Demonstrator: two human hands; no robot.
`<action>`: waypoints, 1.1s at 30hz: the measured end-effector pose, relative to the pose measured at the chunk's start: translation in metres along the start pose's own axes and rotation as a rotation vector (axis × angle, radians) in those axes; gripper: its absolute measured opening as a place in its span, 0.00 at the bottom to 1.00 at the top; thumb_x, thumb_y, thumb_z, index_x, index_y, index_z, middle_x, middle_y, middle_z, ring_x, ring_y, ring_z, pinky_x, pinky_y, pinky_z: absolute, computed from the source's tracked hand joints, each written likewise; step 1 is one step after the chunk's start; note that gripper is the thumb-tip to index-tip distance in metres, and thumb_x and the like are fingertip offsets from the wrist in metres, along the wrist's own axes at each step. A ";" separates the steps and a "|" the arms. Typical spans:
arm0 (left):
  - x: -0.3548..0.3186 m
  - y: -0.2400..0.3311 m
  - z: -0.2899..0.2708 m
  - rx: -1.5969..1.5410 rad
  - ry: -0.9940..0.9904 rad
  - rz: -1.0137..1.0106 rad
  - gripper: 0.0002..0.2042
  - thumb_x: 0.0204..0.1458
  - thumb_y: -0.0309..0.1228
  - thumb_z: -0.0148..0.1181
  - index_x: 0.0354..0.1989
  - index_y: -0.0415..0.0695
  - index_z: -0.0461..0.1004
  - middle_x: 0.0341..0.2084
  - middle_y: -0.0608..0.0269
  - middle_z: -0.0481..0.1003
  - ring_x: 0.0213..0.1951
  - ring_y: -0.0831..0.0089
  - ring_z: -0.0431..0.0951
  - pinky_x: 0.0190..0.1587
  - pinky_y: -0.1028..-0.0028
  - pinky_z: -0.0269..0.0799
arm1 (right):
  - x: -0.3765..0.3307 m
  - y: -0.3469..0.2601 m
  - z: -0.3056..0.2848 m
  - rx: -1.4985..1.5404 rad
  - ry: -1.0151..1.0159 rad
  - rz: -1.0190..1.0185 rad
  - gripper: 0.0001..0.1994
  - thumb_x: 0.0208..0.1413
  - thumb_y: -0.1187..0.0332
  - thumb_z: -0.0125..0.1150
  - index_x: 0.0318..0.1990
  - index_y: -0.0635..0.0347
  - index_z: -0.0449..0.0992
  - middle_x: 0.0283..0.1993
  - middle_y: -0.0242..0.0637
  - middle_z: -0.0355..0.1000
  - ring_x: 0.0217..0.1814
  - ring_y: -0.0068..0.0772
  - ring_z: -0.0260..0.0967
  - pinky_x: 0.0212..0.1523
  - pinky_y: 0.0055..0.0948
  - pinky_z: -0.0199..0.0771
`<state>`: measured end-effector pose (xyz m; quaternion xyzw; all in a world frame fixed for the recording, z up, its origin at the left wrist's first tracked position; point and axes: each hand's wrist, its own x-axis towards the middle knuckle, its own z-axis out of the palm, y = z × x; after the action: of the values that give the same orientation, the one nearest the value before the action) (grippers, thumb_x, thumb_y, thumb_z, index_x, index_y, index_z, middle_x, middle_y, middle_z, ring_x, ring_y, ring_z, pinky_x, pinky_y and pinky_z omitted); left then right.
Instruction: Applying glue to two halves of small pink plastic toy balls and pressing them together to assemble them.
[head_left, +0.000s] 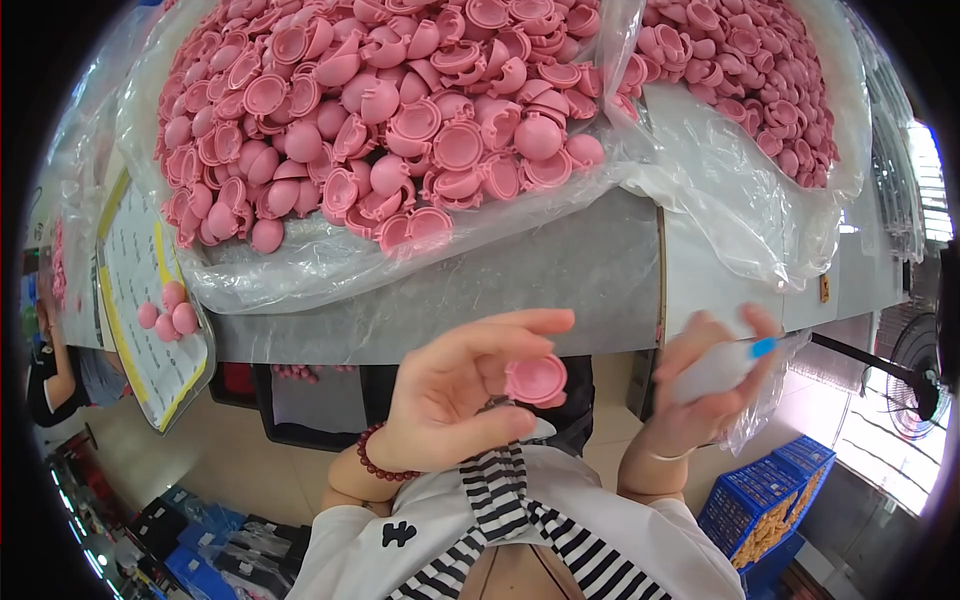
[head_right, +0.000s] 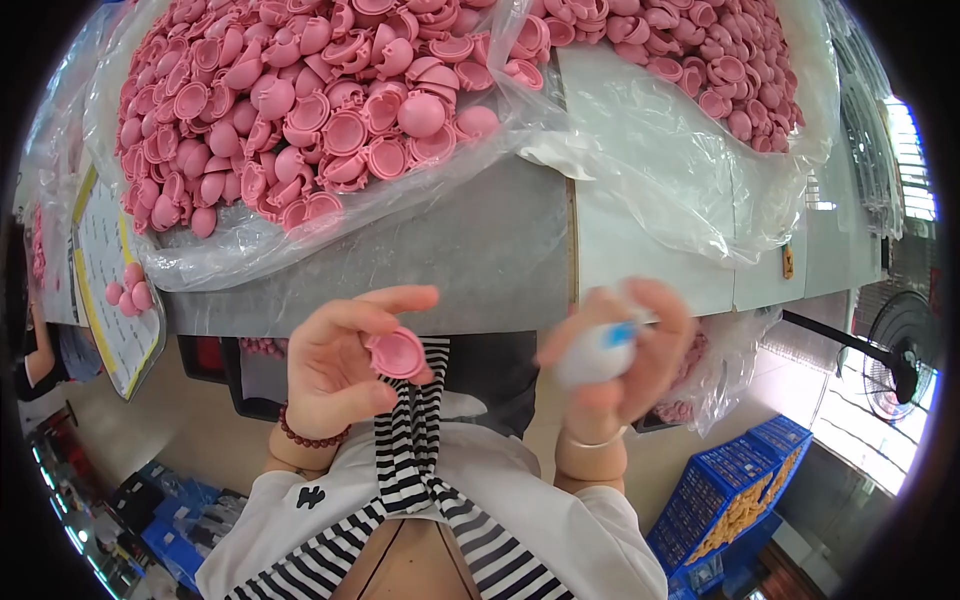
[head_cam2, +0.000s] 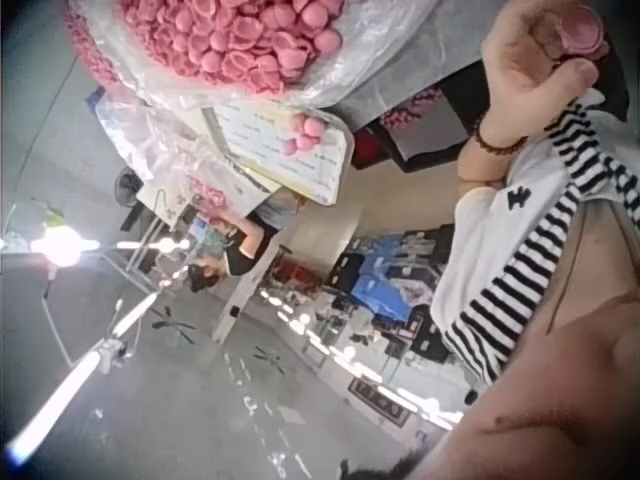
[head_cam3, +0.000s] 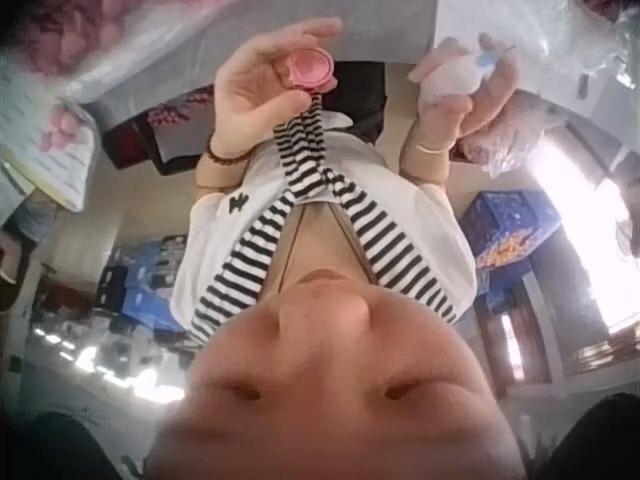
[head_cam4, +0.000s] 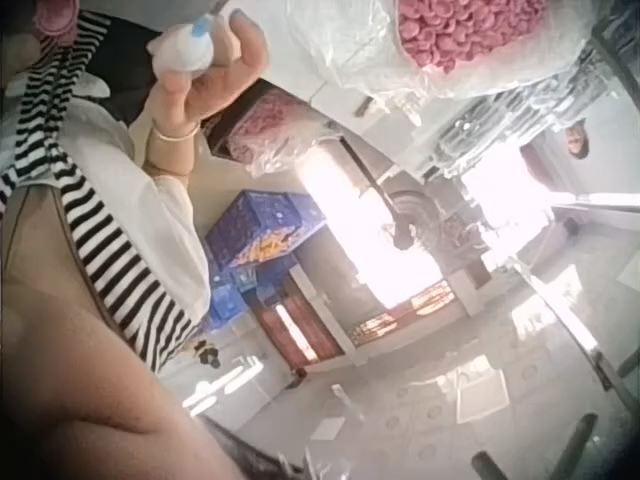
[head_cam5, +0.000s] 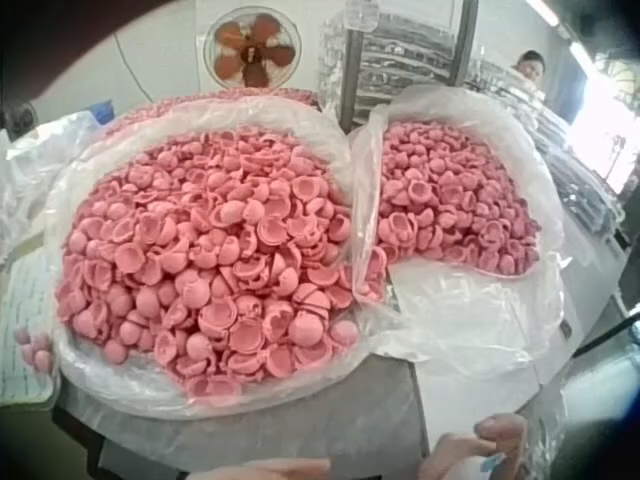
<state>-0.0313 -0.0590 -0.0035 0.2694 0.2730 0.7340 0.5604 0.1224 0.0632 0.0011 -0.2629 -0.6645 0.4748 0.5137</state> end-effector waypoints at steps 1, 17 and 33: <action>0.000 -0.001 0.002 0.000 -0.001 -0.001 0.20 0.43 0.13 0.51 0.47 0.33 0.61 0.51 0.44 0.60 0.47 0.69 0.68 0.48 0.70 0.67 | -0.006 -0.009 0.010 0.194 -0.048 0.186 0.30 0.46 0.48 0.56 0.45 0.64 0.56 0.14 0.30 0.59 0.12 0.19 0.51 0.18 0.13 0.53; -0.007 -0.004 0.004 0.184 0.181 0.073 0.22 0.41 0.21 0.61 0.45 0.32 0.62 0.44 0.38 0.66 0.44 0.66 0.71 0.46 0.73 0.67 | -0.002 -0.007 0.021 0.184 -0.265 -0.359 0.35 0.46 0.39 0.48 0.36 0.72 0.69 0.20 0.31 0.59 0.18 0.21 0.54 0.14 0.20 0.46; -0.007 -0.004 0.001 0.219 0.134 0.071 0.22 0.39 0.20 0.62 0.45 0.32 0.62 0.43 0.37 0.66 0.44 0.64 0.71 0.46 0.71 0.67 | -0.002 -0.008 0.026 0.106 -0.185 -0.354 0.34 0.48 0.39 0.45 0.35 0.70 0.70 0.18 0.31 0.59 0.17 0.22 0.53 0.14 0.20 0.47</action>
<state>-0.0259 -0.0652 -0.0064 0.2888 0.3788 0.7354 0.4820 0.1000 0.0490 0.0069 -0.0697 -0.7189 0.4335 0.5389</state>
